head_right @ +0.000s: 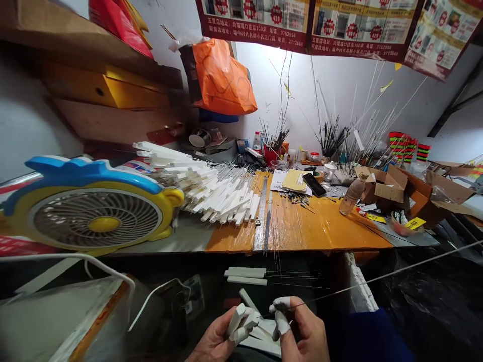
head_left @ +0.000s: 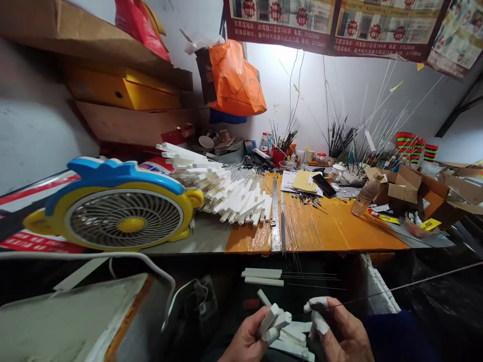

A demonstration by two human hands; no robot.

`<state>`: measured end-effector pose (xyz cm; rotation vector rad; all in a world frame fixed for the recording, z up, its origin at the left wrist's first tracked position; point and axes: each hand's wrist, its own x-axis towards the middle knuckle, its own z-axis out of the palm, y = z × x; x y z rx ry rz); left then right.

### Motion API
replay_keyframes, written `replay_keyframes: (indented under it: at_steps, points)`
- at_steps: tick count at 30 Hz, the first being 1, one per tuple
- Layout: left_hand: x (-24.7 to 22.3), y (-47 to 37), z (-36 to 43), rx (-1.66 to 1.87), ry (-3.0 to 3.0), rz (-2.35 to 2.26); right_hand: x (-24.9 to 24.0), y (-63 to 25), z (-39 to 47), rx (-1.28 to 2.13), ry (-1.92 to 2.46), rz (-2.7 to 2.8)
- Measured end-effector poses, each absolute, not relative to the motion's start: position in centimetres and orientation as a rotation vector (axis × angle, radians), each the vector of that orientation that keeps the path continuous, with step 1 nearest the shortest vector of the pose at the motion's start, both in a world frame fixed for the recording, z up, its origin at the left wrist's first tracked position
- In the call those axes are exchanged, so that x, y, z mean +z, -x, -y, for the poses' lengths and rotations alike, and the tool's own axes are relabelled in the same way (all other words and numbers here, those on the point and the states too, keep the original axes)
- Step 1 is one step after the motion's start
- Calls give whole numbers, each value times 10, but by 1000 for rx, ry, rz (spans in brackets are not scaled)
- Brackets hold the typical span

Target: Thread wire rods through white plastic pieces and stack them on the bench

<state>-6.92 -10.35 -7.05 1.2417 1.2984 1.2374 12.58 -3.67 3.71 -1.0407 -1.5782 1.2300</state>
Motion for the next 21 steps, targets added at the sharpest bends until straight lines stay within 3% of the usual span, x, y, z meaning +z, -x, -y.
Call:
replay_keyframes:
  at_steps: [8, 21]
  points:
    - [-45, 67, 102, 1130, -1348, -1228, 45, -125, 23, 1446, 1155, 1663]
    - [-25, 72, 101, 1040, -1304, -1275, 16, -126, 11, 1365, 1120, 1651]
